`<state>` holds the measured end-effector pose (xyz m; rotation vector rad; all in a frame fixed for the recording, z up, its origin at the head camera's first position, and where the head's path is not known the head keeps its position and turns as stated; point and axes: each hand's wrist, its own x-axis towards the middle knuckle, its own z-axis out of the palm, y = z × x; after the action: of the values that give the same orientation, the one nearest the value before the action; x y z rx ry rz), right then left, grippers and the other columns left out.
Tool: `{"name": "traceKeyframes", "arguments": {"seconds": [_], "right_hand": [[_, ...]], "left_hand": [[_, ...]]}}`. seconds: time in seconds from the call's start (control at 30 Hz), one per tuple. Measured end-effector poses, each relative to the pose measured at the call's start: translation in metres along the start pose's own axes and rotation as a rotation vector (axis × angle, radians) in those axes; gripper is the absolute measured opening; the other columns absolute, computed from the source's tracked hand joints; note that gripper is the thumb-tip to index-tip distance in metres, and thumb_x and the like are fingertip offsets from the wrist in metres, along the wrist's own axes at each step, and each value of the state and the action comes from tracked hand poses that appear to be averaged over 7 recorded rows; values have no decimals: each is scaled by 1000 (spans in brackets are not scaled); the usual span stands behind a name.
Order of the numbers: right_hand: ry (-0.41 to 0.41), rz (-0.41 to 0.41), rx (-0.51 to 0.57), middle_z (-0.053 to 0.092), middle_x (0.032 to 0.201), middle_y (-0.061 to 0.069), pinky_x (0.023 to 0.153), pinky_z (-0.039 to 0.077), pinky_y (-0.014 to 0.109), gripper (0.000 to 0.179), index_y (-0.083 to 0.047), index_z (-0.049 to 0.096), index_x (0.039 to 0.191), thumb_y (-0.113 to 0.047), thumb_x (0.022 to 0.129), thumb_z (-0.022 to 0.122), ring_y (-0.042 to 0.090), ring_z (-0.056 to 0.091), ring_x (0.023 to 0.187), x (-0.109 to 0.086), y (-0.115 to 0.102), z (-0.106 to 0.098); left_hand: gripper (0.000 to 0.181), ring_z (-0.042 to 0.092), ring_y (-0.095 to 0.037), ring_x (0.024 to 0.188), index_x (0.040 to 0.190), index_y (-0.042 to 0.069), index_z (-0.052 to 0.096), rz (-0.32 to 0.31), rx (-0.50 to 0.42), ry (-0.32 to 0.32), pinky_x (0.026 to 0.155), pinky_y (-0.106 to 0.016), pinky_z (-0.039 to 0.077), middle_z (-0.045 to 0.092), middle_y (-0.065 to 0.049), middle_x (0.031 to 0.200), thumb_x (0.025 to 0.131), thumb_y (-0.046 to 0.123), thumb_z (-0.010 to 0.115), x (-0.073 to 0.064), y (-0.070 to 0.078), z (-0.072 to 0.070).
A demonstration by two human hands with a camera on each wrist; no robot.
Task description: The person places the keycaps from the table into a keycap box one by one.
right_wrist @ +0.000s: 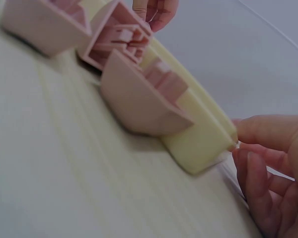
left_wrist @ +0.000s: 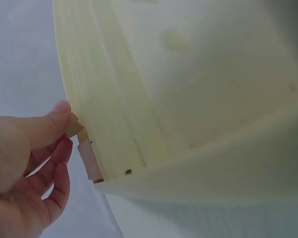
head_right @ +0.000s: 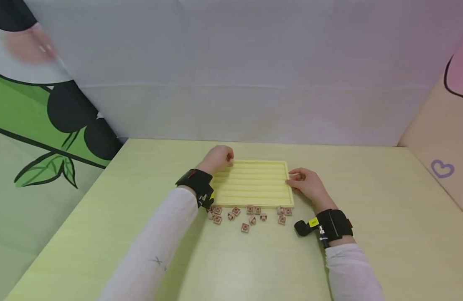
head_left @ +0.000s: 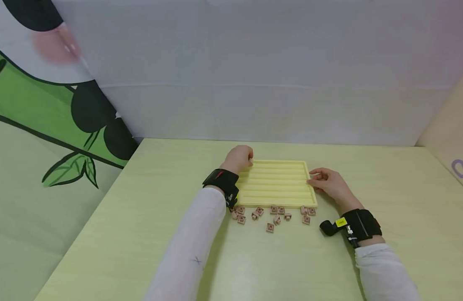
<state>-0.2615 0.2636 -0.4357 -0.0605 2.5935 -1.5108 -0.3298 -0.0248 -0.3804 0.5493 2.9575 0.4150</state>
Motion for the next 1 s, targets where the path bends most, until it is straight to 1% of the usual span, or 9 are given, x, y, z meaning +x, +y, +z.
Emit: {"name": "traceKeyframes", "arguments": {"seconds": [0.1,0.2,0.3,0.5,0.57,0.73,0.87,0.93,1.0], "right_hand": [[16,8,4,58,87,5,61,50,19,44,6,50,125,-16,90,65,6,54,66,-6,-2,3],[21,15,8,58,88,5,61,50,19,45,7,50,126,-17,90,65,6,54,66,-12,-3,7],[18,10,16,58,88,6,61,50,19,45,7,50,126,-16,90,64,6,55,65,-19,-3,12],[36,9,29,59,87,5,60,49,19,46,8,49,126,-16,90,65,4,55,64,-33,-3,20],[41,17,26,59,86,4,60,49,19,46,8,49,126,-16,90,65,4,54,64,-34,-5,20],[52,33,23,58,86,3,59,49,19,46,8,50,126,-15,90,65,4,54,64,-38,-6,23],[59,39,29,58,86,3,59,49,19,46,8,50,126,-15,90,65,3,54,64,-41,-6,26],[63,42,32,58,86,3,60,49,19,45,8,50,126,-14,90,64,3,54,64,-43,-6,28],[66,48,32,58,86,3,60,49,19,45,8,50,126,-15,90,64,4,54,64,-44,-6,30]], "left_hand": [[13,57,-24,88,100,2,64,14,8,6,81,-34,46,65,-11,102,90,12,65,-5,0,1],[11,52,-21,81,93,2,63,30,11,1,77,-32,43,63,-11,95,89,12,66,-10,-1,3],[8,45,-19,76,88,2,61,50,20,-2,73,-30,39,61,-10,90,90,9,63,-16,-2,6],[8,37,-18,77,90,1,58,103,45,13,72,-30,29,56,-10,89,95,5,54,-28,-4,8],[8,36,-18,77,90,2,58,110,56,15,72,-30,28,55,-9,88,95,5,53,-30,-4,7],[11,37,-17,75,88,4,61,128,112,30,70,-29,30,56,-7,86,95,4,53,-35,-5,6],[13,39,-17,76,91,5,65,139,138,34,70,-29,32,61,-8,90,93,3,53,-36,-6,7],[13,40,-18,76,92,6,66,139,145,36,72,-31,35,64,-9,94,93,3,53,-37,-7,8],[13,42,-18,76,90,8,66,135,160,42,77,-34,37,65,-7,94,93,5,54,-38,-9,9]]}}
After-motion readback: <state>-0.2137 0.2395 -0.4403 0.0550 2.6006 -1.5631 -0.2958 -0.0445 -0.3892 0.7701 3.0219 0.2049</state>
